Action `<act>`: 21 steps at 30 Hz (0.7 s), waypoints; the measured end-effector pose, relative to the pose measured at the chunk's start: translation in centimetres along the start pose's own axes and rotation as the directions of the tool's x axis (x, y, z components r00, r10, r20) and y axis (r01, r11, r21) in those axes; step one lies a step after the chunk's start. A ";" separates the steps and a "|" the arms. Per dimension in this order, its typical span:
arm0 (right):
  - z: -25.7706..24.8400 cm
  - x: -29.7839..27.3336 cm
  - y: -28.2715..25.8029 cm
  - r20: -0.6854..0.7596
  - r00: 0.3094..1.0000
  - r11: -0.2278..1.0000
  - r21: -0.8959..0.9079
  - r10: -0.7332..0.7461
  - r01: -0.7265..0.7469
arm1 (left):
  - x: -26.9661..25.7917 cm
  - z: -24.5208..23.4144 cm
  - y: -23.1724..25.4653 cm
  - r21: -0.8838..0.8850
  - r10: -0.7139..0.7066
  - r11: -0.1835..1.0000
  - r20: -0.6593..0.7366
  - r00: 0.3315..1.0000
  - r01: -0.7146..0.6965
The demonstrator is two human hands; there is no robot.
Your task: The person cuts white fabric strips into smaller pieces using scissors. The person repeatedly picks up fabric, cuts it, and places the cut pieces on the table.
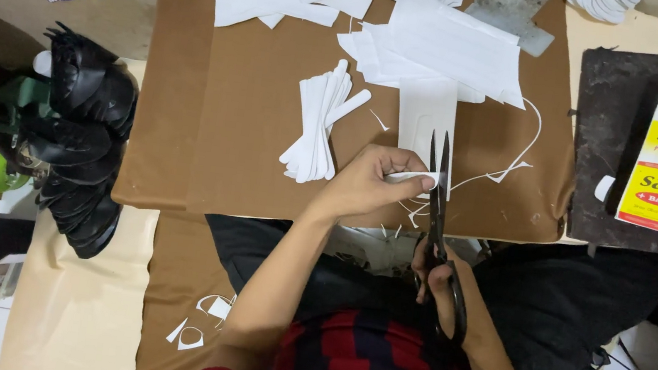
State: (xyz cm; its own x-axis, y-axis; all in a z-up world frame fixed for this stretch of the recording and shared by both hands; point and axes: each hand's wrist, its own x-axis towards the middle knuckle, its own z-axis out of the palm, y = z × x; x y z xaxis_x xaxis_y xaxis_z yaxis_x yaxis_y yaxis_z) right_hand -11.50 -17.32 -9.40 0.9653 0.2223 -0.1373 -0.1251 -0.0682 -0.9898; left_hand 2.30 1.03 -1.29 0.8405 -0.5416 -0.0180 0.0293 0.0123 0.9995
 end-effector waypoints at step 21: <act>-4.5 1.1 -1.8 -0.238 0.919 0.915 -0.181 0.315 -0.360 | 1.6 -3.1 -2.6 -0.366 -0.177 0.913 0.046 0.983 0.181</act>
State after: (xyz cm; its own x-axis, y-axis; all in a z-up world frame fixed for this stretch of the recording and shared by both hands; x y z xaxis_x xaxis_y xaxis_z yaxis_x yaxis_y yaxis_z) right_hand -9.18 -21.33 -7.59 0.9022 -0.0490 -0.4286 -0.4208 -0.3184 -0.8494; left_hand 5.28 2.72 -4.02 0.7964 -0.5731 -0.1932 0.3772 0.2210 0.8994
